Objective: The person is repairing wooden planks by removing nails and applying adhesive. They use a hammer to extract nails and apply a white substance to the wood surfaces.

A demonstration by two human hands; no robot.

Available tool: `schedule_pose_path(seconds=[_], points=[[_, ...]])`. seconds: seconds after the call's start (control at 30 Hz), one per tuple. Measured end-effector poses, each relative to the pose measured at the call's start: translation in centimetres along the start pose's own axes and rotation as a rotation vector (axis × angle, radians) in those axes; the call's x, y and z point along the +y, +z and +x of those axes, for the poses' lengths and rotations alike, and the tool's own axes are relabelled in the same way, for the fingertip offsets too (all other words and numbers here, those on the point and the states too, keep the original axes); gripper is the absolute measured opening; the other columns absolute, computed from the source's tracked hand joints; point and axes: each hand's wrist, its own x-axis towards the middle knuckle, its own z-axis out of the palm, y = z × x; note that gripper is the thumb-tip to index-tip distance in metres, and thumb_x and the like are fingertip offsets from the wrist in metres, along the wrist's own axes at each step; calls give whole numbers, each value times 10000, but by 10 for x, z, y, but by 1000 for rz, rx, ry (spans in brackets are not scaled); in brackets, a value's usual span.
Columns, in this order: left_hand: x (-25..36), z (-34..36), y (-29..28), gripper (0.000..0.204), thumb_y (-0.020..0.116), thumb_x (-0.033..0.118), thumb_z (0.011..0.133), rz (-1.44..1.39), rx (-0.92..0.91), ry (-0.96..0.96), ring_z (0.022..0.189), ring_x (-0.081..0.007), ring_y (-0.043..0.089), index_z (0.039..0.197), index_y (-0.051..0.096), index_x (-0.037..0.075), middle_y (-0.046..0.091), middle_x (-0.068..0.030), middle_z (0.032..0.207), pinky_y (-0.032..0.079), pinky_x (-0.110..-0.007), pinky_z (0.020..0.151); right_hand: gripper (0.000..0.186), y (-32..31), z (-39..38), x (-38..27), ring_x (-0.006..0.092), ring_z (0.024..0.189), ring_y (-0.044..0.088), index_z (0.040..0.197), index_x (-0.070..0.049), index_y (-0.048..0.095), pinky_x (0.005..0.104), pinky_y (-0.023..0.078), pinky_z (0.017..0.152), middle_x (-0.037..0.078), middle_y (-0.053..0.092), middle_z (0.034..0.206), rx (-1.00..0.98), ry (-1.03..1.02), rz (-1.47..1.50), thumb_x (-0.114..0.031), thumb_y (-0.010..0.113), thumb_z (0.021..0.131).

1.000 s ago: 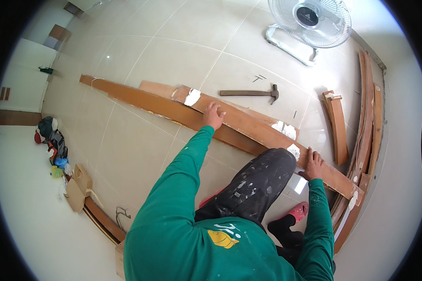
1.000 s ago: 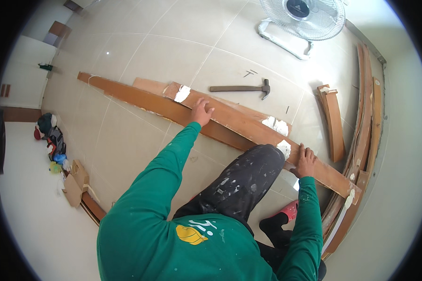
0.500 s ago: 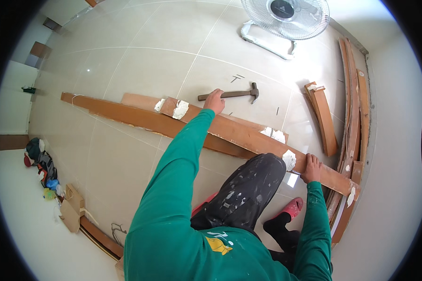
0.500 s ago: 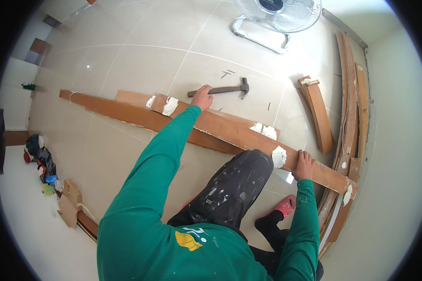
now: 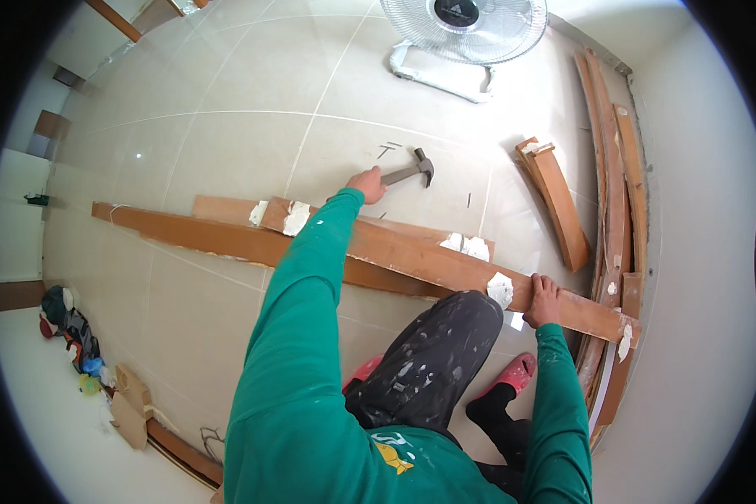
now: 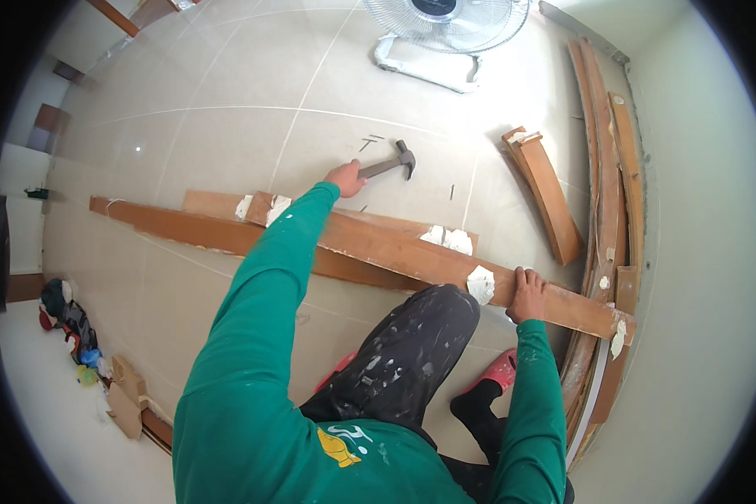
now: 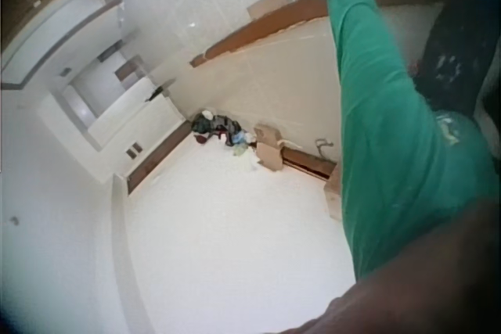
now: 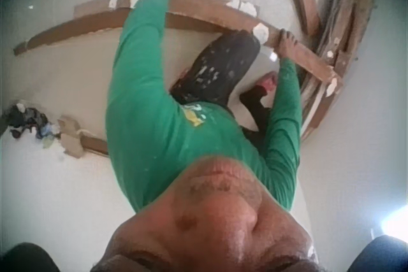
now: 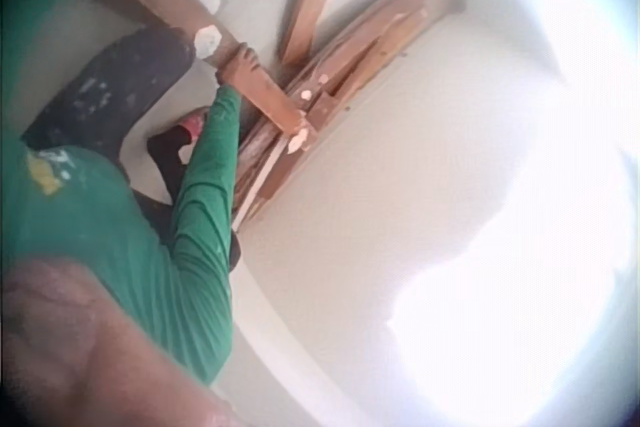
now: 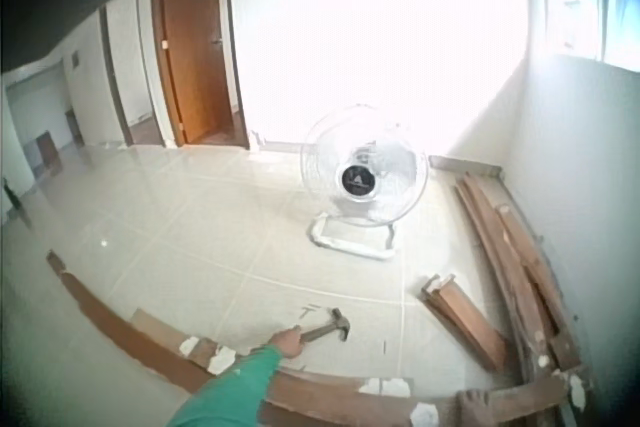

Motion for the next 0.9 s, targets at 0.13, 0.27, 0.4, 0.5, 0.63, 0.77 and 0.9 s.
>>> schedule_pose_path(seconds=[0.13,0.27,0.4,0.5,0.63,0.77,0.9], points=[[-12,-30,-47,447,730,345,952,-79,59,20,1090,-395,693,1223,615,8,713,-246,1153,548,-502,952,850,2,-2,6,353,1395,452,1453,-108,486,574,277,1230,127,529,1393,7,-1,28,-43,760,651],[-64,-125,-151,457,794,329,921,-338,-36,-89,739,-244,723,1174,604,-2,715,-153,857,593,-399,628,917,9,-9,15,356,1405,445,1474,-113,478,592,285,1225,125,517,1411,0,-6,57,-31,791,615],[-147,-214,-204,332,775,223,956,-432,-135,-242,641,-149,646,1096,574,-1,662,-66,783,511,-334,492,978,11,-8,17,356,1410,441,1493,-120,454,600,281,1225,117,504,1428,-24,24,40,-28,814,587],[-175,-267,-197,333,771,218,961,-537,-54,-422,619,-132,623,1123,575,3,647,-50,769,495,-322,482,984,12,-10,24,356,1416,437,1499,-121,440,610,276,1229,108,495,1442,-48,27,37,-44,823,595],[-212,-288,-153,311,756,213,971,-619,35,-561,584,-127,597,1145,601,7,626,-36,736,483,-312,474,1013,13,-8,27,353,1439,418,1514,-116,415,627,254,1243,110,483,1454,-61,8,51,-87,847,599],[-223,-281,-126,308,751,213,971,-619,60,-542,549,-129,581,1183,650,13,613,-32,710,473,-313,467,1007,17,-7,31,349,1448,409,1521,-115,405,633,244,1248,113,475,1464,-58,4,7,-114,853,619],[-214,-269,-127,353,760,217,957,-471,86,-542,547,-130,589,1242,673,28,618,-33,699,470,-326,461,991,14,-9,29,348,1453,404,1523,-113,404,638,237,1250,112,470,1476,-89,14,-5,-120,846,636]])
